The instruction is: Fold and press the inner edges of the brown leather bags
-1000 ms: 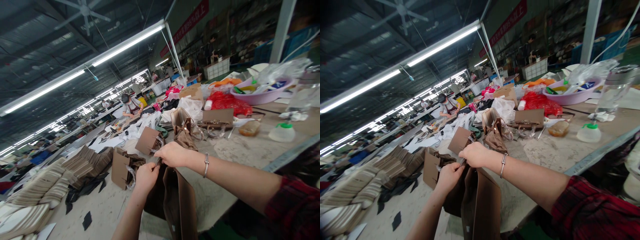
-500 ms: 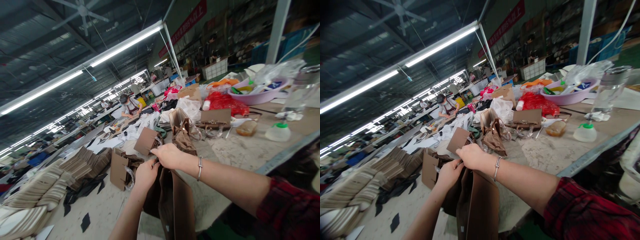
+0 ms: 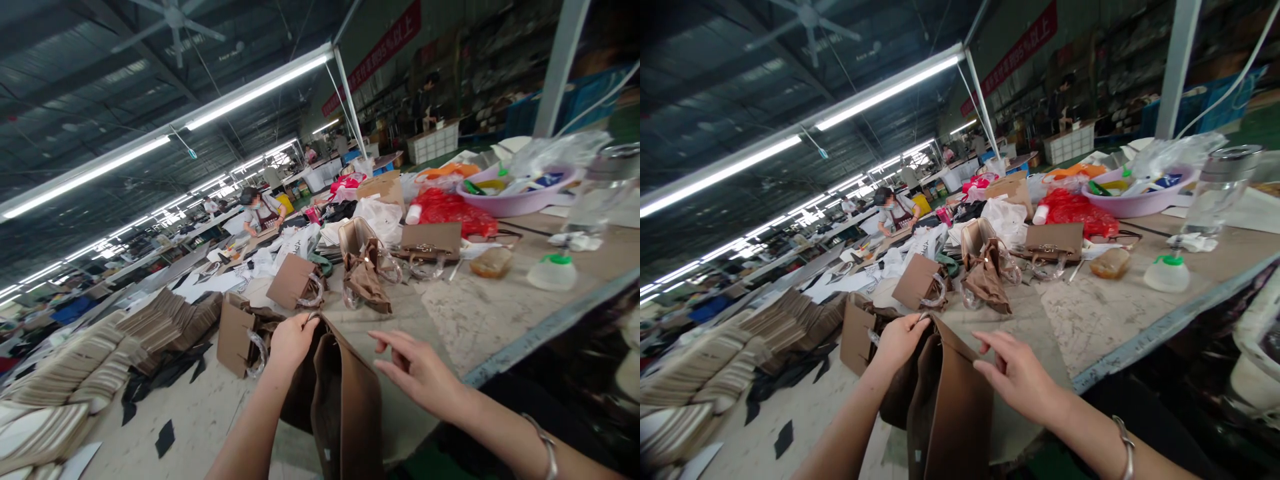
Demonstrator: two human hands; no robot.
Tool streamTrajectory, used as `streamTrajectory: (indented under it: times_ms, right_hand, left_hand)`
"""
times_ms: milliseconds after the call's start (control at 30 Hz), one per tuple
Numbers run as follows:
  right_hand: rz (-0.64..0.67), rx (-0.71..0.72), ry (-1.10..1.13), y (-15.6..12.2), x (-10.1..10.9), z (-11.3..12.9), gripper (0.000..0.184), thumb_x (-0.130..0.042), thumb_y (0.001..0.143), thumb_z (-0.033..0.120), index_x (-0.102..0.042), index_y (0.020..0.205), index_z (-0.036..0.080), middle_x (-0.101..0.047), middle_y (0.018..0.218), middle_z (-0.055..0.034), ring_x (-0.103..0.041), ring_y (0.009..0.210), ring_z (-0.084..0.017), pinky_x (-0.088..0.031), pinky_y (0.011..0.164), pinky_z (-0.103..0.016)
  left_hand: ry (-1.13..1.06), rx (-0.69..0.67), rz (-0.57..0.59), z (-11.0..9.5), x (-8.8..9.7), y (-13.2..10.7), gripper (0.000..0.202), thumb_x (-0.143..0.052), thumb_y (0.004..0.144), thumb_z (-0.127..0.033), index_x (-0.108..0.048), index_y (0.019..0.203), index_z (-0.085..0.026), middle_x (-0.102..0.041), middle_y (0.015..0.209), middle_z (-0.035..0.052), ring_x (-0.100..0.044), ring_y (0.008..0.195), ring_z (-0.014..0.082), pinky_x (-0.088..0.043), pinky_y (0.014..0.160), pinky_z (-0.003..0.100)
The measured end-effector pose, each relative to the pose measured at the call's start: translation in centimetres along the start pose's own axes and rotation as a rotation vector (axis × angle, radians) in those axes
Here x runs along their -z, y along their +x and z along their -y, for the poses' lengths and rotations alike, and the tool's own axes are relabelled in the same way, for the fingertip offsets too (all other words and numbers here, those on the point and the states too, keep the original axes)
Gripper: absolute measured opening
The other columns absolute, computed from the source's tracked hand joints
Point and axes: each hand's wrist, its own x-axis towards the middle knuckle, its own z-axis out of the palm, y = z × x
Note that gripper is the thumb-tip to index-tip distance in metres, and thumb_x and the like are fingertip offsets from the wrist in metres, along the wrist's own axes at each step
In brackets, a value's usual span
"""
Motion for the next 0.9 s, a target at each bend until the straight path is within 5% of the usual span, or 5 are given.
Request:
streamTrajectory:
  times_ms: [300, 467, 633, 733, 900]
  right_hand:
    - [0.180, 0.266, -0.117, -7.3, -0.4, 1.1, 0.054, -0.053, 0.082, 0.015, -0.041, 0.133, 0.027, -0.063, 0.097, -0.0058, -0.064, 0.078, -0.013, -0.052, 0.067, -0.018]
    - [0.094, 0.476, -0.261, -7.4, -3.1, 3.4, 0.030, -0.052, 0.087, 0.029, -0.055, 0.117, 0.028, -0.064, 0.075, -0.0007, -0.060, 0.061, -0.011, -0.051, 0.055, -0.016]
    - [0.009, 0.796, -0.399, -6.3, -7.5, 5.6, 0.023, -0.047, 0.091, 0.030, -0.060, 0.111, 0.026, -0.067, 0.108, 0.0009, -0.057, 0.103, -0.015, -0.046, 0.097, -0.033]
    - [-0.060, 0.907, -0.524, -6.4, -8.9, 5.5, 0.022, -0.047, 0.090, 0.026, -0.063, 0.105, 0.026, -0.061, 0.122, 0.0042, -0.047, 0.118, -0.018, -0.041, 0.104, -0.040]
    - [-0.057, 0.717, -0.563, -7.2, -4.0, 3.4, 0.015, -0.052, 0.079, 0.019, -0.064, 0.083, 0.026, -0.061, 0.119, -0.0001, -0.041, 0.125, -0.025, -0.028, 0.109, -0.054]
  left_hand:
    - [0.082, -0.015, -0.046, -0.3, -0.3, 0.0, 0.034, -0.042, 0.089, -0.039, -0.070, 0.090, -0.020, -0.072, 0.088, 0.0086, -0.064, 0.082, 0.0208, -0.039, 0.067, 0.025]
    - [0.000, -0.067, -0.076, -0.5, -0.3, -0.2, 0.028, -0.049, 0.087, -0.032, -0.064, 0.111, -0.027, -0.069, 0.107, 0.0037, -0.062, 0.098, 0.0183, -0.041, 0.082, 0.024]
    - [-0.059, -0.058, -0.086, -0.8, -0.4, 0.1, 0.032, -0.049, 0.087, -0.028, -0.061, 0.116, -0.027, -0.068, 0.110, 0.0026, -0.060, 0.103, 0.0177, -0.041, 0.087, 0.025]
    - [-0.053, -0.069, -0.079, -0.7, -0.3, 0.2, 0.028, -0.050, 0.086, -0.029, -0.065, 0.110, -0.028, -0.070, 0.104, 0.0019, -0.062, 0.099, 0.0171, -0.043, 0.084, 0.024]
    - [-0.013, -0.048, -0.090, 0.7, 0.3, 0.0, 0.024, -0.053, 0.084, -0.028, -0.065, 0.104, -0.026, -0.070, 0.102, 0.0024, -0.062, 0.096, 0.0176, -0.042, 0.080, 0.024]
